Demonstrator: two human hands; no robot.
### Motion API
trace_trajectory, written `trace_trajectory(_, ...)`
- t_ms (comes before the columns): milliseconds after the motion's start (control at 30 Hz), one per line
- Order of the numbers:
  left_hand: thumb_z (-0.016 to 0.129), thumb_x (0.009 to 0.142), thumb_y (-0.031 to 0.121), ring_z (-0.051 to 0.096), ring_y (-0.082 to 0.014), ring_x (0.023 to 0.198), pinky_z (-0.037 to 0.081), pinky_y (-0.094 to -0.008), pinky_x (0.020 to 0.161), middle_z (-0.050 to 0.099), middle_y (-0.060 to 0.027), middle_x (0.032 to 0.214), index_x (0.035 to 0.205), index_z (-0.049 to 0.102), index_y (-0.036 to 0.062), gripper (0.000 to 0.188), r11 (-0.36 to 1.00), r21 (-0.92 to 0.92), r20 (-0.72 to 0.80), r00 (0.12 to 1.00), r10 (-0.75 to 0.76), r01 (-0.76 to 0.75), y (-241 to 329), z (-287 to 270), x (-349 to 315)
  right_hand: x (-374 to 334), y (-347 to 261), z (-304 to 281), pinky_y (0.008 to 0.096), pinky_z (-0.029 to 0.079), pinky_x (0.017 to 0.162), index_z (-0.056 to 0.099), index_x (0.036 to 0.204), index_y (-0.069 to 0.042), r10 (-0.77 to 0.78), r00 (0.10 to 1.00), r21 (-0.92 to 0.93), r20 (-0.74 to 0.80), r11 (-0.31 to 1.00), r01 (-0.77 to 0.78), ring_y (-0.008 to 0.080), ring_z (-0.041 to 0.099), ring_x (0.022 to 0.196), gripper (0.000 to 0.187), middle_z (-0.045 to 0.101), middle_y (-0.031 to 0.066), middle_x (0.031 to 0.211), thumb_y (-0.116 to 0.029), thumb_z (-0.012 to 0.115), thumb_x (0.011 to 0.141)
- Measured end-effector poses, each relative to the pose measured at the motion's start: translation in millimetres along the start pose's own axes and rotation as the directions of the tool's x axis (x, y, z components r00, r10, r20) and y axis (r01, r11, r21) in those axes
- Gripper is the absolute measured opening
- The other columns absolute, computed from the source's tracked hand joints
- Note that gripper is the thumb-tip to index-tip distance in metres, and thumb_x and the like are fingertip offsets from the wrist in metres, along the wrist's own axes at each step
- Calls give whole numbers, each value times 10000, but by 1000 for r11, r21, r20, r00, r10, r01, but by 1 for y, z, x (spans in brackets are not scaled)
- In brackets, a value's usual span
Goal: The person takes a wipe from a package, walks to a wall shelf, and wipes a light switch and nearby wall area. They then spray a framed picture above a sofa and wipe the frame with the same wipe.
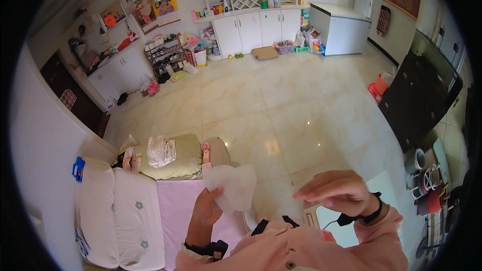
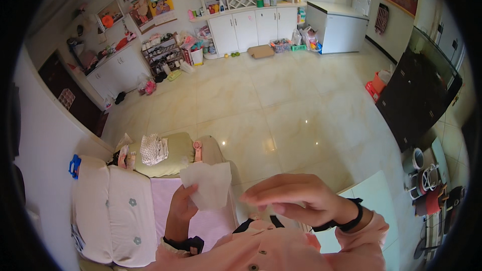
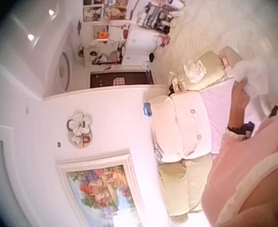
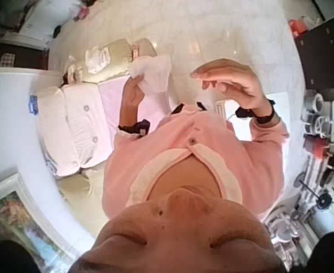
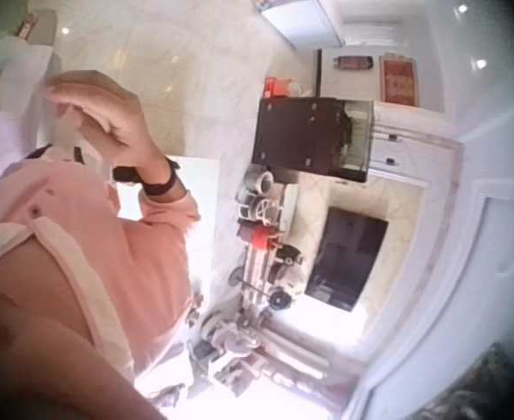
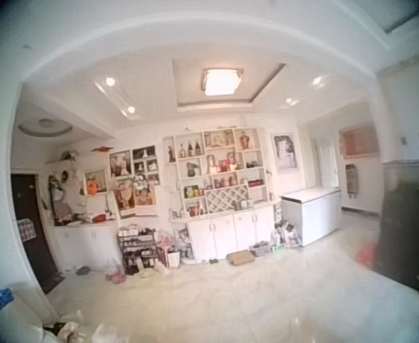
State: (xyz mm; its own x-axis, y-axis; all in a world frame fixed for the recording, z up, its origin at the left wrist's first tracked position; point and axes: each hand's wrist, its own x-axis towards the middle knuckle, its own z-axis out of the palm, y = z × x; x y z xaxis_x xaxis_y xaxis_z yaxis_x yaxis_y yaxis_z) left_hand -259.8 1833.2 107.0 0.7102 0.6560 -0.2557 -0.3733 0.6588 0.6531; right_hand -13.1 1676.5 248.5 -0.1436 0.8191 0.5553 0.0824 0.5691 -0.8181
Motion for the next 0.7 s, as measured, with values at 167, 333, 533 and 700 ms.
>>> trace_trajectory(167, 527, 833, 95, 494, -266, 1110, 389, -406, 952, 506, -128, 1200, 1261, 379, 2, 462, 999, 26, 21, 1000, -21, 20, 35, 0, 60, 53, -11, -22, 317, 467, 583, 615, 871, 8, -295, 955, 3, 28, 956, 295, 252, 614, 694, 115, 624, 141, 916, 33, 529, 800)
trace_trajectory(333, 528, 832, 74, 480, -269, 1125, 382, -414, 959, 499, -128, 1206, 1258, 378, 5, 457, 1000, 6, 35, 999, -17, 17, 54, 2, 121, 94, 7, -71, 315, 451, 614, 624, 878, -14, -469, 871, 94, 149, 883, 459, 230, 608, 726, 123, 626, 116, 934, 19, 531, 805)
trace_trajectory(533, 522, 830, 85, 474, -283, 1132, 370, -412, 969, 490, -139, 1219, 1262, 380, 5, 462, 997, 66, 5, 999, 41, -41, 87, 11, 210, 147, 62, -152, 312, 433, 651, 635, 886, -40, -572, 794, 230, 203, 817, 529, 204, 600, 763, 133, 628, 86, 956, 2, 533, 812)
trace_trajectory(700, 512, 829, 91, 488, -286, 1120, 373, -433, 967, 501, -138, 1211, 1260, 388, 11, 455, 998, 54, -69, 997, 24, -20, 117, 24, 293, 208, 108, -226, 310, 417, 682, 644, 892, -61, -623, 744, 332, 240, 773, 541, 181, 593, 794, 142, 630, 61, 974, -12, 534, 817)
